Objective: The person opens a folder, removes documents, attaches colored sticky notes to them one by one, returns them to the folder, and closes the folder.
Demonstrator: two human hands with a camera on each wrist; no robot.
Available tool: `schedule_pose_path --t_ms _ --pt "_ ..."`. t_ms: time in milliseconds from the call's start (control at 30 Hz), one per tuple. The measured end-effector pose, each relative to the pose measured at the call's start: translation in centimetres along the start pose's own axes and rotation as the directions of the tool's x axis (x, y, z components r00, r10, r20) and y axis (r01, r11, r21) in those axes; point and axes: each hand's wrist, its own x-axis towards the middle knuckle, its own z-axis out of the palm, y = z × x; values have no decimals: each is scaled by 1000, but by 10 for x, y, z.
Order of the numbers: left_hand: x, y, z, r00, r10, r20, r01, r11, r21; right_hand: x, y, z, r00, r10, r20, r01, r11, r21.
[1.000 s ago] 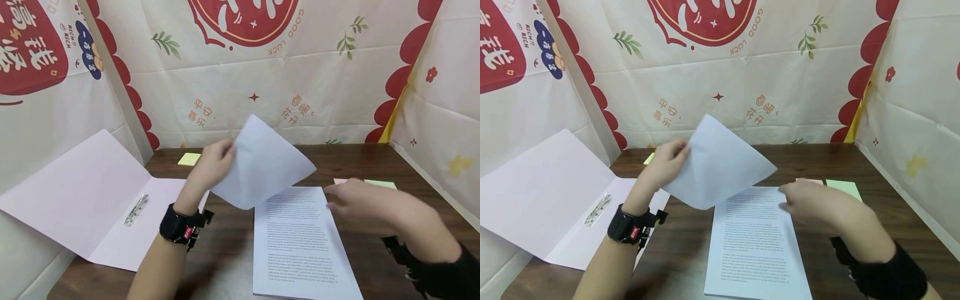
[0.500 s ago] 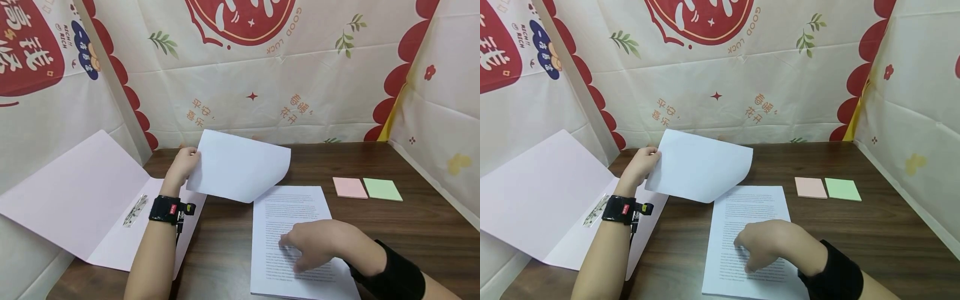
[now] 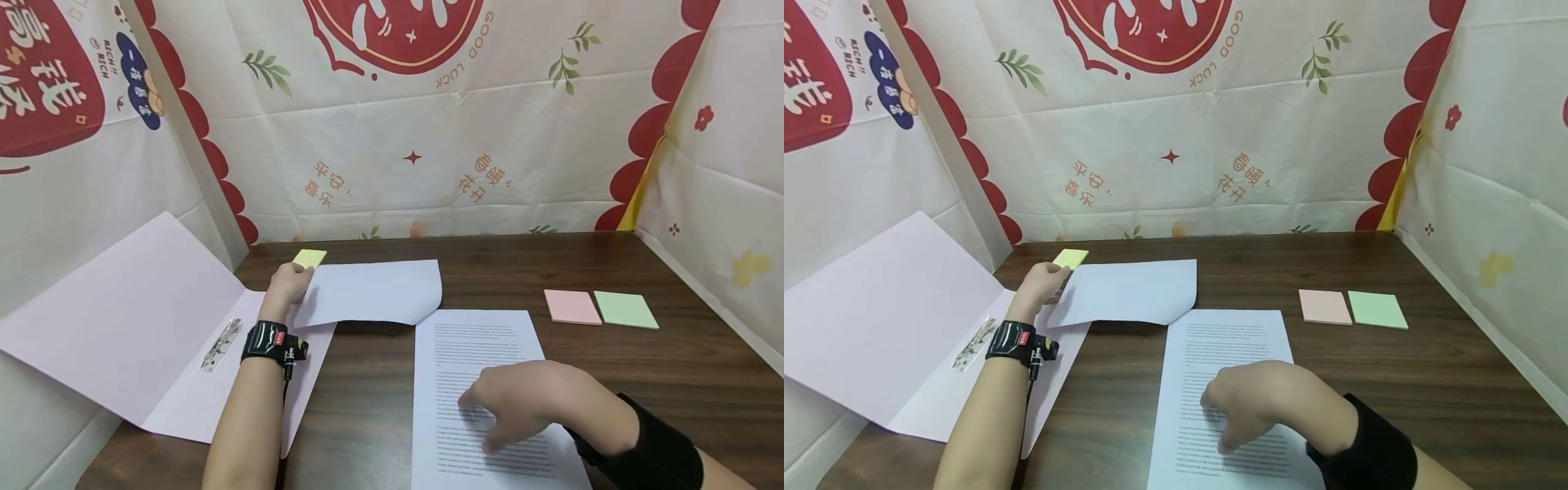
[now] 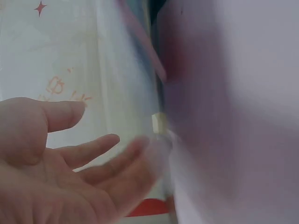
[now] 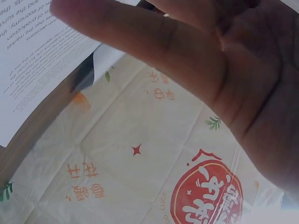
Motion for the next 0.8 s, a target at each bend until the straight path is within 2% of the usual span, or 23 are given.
schedule_pose_path --t_ms 167,267,400,533,600,667,800 --pt "-7 7 -9 995 49 -87 -39 993 112 -1 1 -1 1000 -3 -9 3 1000 2" --pt "-5 9 -10 993 54 -102 -38 987 158 -3 1 -2 1000 -18 -19 18 1000 16" --pt "12 5 -9 991 68 -117 -37 968 250 -6 2 -6 998 -36 -49 38 999 39" --pt "37 0 -3 982 66 -176 -11 955 297 -11 4 -11 991 -64 -121 70 997 44" --pt "49 -3 0 978 56 -203 11 949 316 -14 5 -14 979 -95 -181 101 995 24" --pt "60 -6 2 973 39 -226 39 942 332 -16 6 -17 957 -134 -259 133 991 -20" --pt "80 -10 5 964 9 -264 89 929 358 -15 10 -23 891 -190 -412 160 981 -106"
